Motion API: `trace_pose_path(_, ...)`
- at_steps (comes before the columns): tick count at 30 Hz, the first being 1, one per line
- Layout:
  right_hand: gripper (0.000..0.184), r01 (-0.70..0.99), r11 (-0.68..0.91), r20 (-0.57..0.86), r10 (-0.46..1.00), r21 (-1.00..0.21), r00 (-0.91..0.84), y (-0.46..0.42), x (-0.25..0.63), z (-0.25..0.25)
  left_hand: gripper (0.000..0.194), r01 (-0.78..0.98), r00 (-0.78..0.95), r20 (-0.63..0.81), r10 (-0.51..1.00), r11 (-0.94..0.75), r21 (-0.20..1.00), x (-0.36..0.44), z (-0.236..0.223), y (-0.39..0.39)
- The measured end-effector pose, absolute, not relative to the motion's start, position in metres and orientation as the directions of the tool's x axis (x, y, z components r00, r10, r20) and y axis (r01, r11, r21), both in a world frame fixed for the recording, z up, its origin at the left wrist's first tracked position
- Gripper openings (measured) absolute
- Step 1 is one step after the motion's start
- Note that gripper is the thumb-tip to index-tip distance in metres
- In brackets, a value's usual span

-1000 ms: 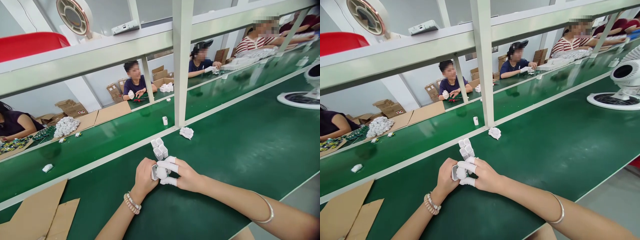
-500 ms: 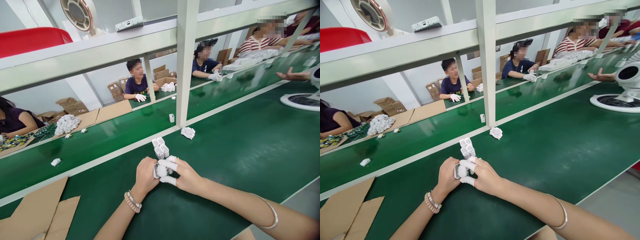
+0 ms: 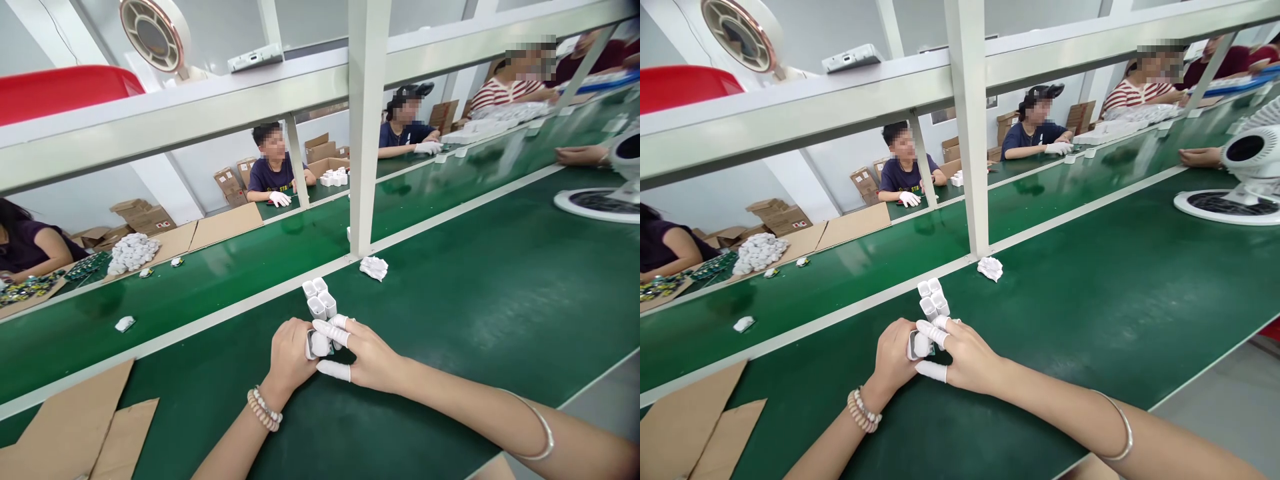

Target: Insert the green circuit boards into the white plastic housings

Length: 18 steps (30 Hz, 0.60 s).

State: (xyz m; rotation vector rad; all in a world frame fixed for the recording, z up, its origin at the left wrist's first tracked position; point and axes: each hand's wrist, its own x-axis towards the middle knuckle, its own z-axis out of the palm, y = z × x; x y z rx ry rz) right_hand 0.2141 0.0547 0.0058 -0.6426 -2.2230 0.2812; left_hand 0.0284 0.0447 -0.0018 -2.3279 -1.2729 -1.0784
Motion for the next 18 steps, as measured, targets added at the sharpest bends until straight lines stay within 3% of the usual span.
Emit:
trace_pose_path(5,0.054,0.318,0.836,0.621,0.546,-0.447,-0.562,0.0528,0.2145,0.0069,0.007,0.812,0.327,0.722,0.609,-0.572,0.114,0.0286,-0.0017,0.0448)
trace_pose_path(10,0.063,0.286,0.854,0.628,0.515,-0.434,-0.583,0.054,0.217,0.0059,0.009,0.815,0.316,0.724,0.613,-0.567,0.124,0.0287,-0.0024,0.0445)
trace_pose_path(18,0.06,0.294,0.846,0.608,0.526,-0.444,-0.595,0.0538,0.2166,0.0051,0.009,0.81,0.316,0.723,0.614,-0.571,0.13,0.0284,-0.0027,0.0456)
